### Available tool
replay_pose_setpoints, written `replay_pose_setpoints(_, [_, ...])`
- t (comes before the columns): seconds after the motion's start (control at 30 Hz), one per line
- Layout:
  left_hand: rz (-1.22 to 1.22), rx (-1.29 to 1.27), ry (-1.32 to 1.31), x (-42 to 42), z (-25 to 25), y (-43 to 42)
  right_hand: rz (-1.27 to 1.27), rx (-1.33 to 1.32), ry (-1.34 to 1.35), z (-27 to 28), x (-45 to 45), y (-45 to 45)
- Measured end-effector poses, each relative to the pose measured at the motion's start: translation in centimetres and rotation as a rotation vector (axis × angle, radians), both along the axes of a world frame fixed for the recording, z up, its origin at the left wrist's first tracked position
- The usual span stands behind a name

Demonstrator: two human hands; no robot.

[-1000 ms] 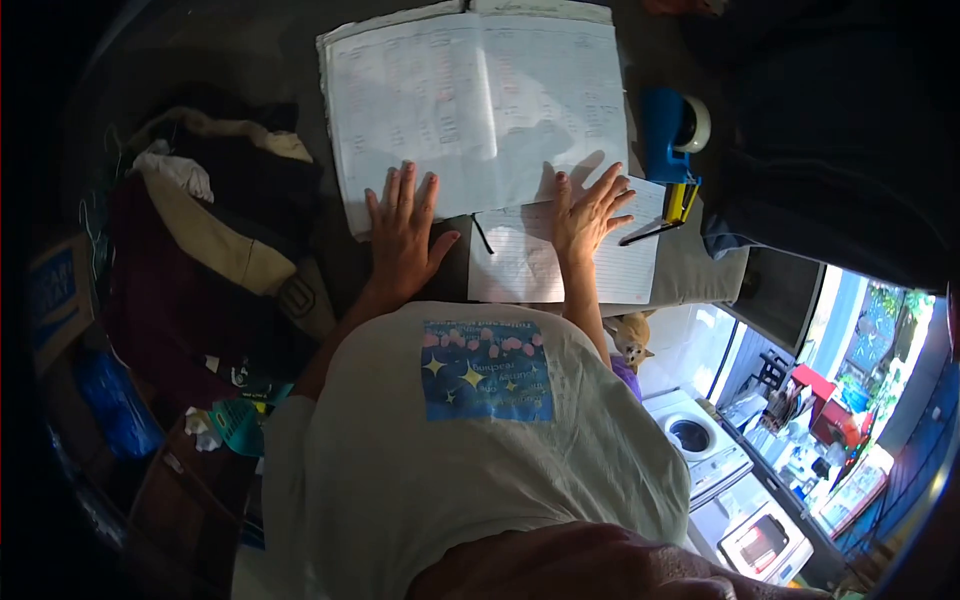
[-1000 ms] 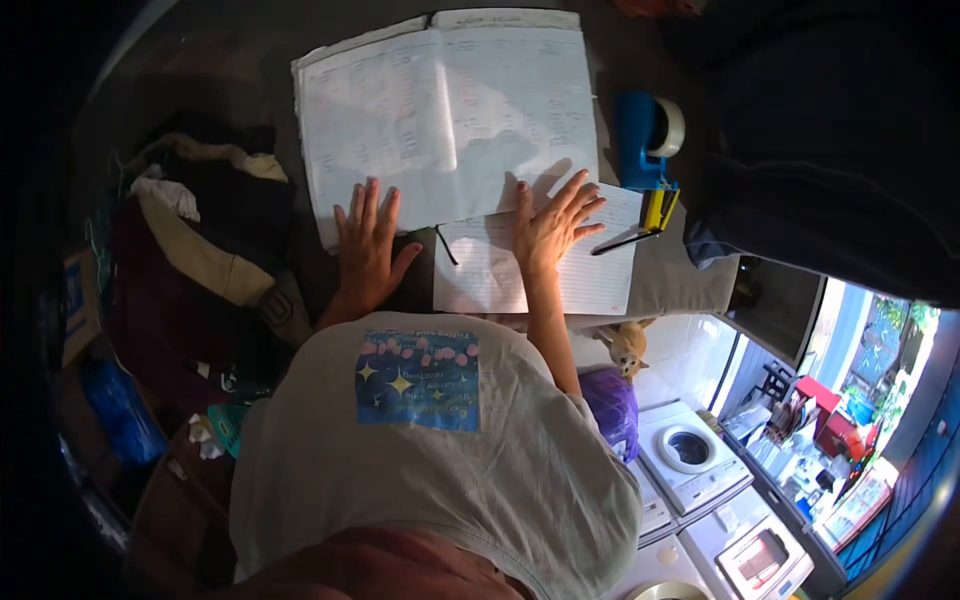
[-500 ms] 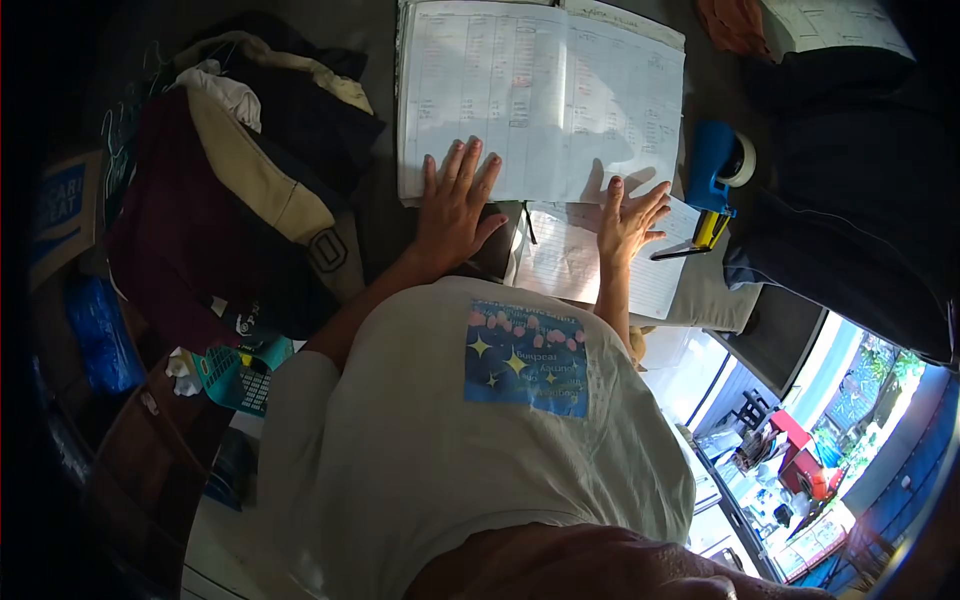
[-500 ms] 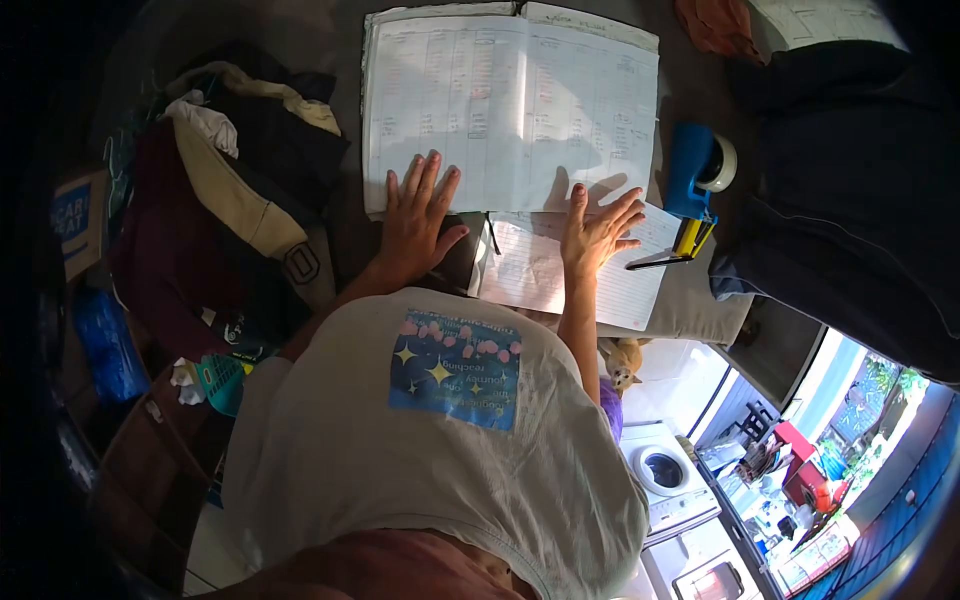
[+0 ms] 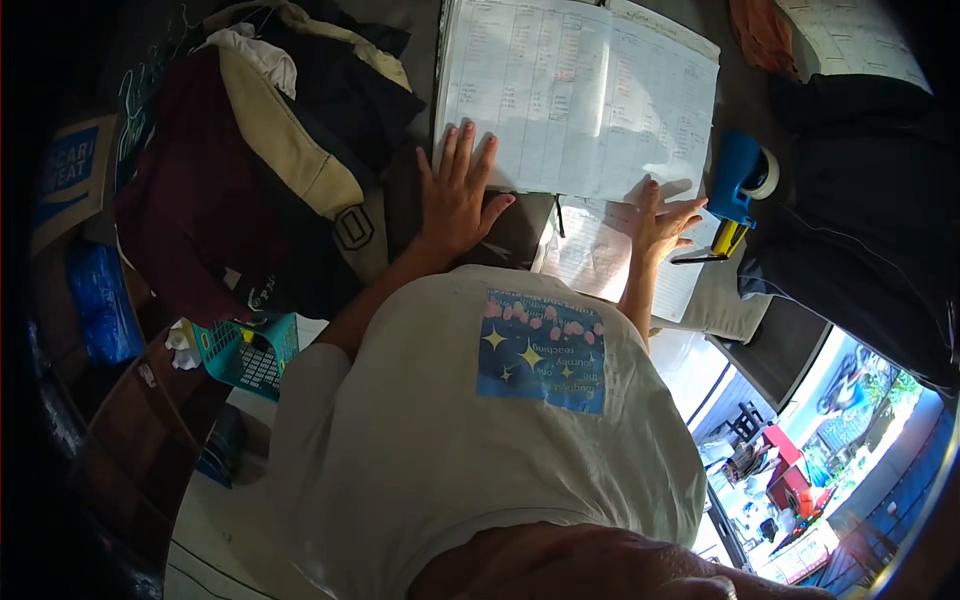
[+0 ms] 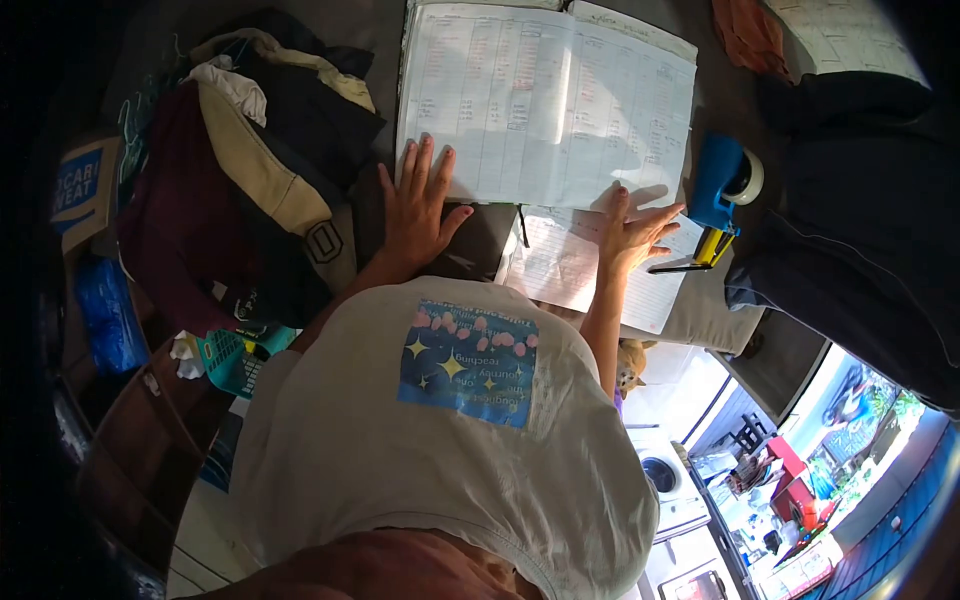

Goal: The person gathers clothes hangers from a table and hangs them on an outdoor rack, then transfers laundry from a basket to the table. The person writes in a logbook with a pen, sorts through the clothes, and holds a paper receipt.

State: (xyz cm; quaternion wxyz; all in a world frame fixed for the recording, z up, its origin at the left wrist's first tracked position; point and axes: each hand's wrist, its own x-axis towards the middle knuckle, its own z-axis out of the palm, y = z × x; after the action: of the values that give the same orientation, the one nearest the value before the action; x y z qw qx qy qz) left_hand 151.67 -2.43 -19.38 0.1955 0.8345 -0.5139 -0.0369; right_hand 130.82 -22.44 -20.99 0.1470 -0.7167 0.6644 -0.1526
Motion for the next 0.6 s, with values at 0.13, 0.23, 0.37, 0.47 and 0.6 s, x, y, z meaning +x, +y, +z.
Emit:
replay_pose_setpoints(0.13, [-0.034, 0.017, -0.004, 0.0, -0.3, 0.4, 0.017, 0.011, -0.015, -0.1, 0.3, -0.1])
replay_pose_setpoints(0.23, [-0.026, 0.002, -0.02, 0.0, -0.6, 0.4, 0.014, 0.015, -0.017, 0.1, 0.4, -0.1])
replay_pose_setpoints(0.37, [-0.034, 0.003, 0.007, 0.2, -0.4, 0.4, 0.017, -0.026, -0.03, -0.5, 0.3, -0.2])
replay_pose_setpoints(0.47, [-0.043, -0.017, 0.032, 0.2, -0.3, 0.4, 0.058, -0.116, 0.089, -0.5, 0.0, -0.2])
replay_pose_setpoints(0.6, [-0.05, 0.001, 0.042, 0.3, -0.5, 0.5, 0.045, -0.228, 0.091, 0.9, -1.0, -1.7])
